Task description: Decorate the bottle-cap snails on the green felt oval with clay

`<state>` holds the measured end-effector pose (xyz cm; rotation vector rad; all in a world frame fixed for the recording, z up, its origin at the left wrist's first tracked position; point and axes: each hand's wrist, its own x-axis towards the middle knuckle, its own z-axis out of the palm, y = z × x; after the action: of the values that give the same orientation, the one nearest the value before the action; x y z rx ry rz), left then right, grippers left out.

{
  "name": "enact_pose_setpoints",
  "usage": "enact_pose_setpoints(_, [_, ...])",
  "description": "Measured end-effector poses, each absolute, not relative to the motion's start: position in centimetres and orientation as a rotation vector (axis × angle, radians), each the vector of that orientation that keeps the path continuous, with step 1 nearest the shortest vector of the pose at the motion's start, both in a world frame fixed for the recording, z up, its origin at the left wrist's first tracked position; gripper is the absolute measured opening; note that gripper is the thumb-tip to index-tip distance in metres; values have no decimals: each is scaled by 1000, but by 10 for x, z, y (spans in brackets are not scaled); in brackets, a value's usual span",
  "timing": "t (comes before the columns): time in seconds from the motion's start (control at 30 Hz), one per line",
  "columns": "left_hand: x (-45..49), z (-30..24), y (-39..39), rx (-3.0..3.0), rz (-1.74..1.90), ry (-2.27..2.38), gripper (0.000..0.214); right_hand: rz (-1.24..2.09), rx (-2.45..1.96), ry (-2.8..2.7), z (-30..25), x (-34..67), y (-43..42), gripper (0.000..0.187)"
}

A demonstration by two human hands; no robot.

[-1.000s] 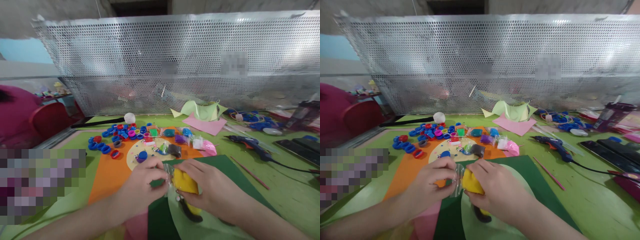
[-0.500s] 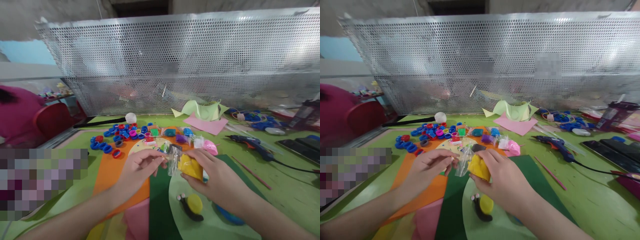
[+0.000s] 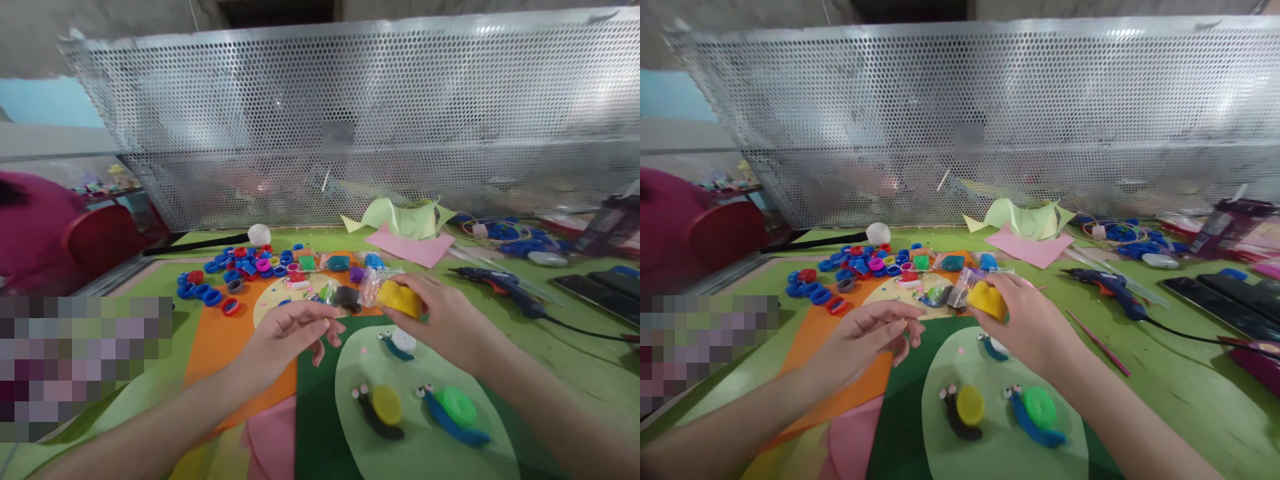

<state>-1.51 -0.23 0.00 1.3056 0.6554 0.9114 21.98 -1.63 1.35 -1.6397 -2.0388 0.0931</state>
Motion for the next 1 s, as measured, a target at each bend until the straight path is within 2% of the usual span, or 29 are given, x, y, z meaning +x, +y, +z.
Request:
enact_pose_setpoints(0.2, [-17,-2,-2,1332,800,620,22,110,-1638,-2062,15,218,-17,34])
enact_pose_setpoints(0.7, [-20,-4,-2,1495,871,663,4,121,-1665,-2111,10,218,-14,34])
enact_pose_setpoints(1.0, [-21,-2,-1,1696,877,831,6,171,-1786,-2156,16,216,-16,36])
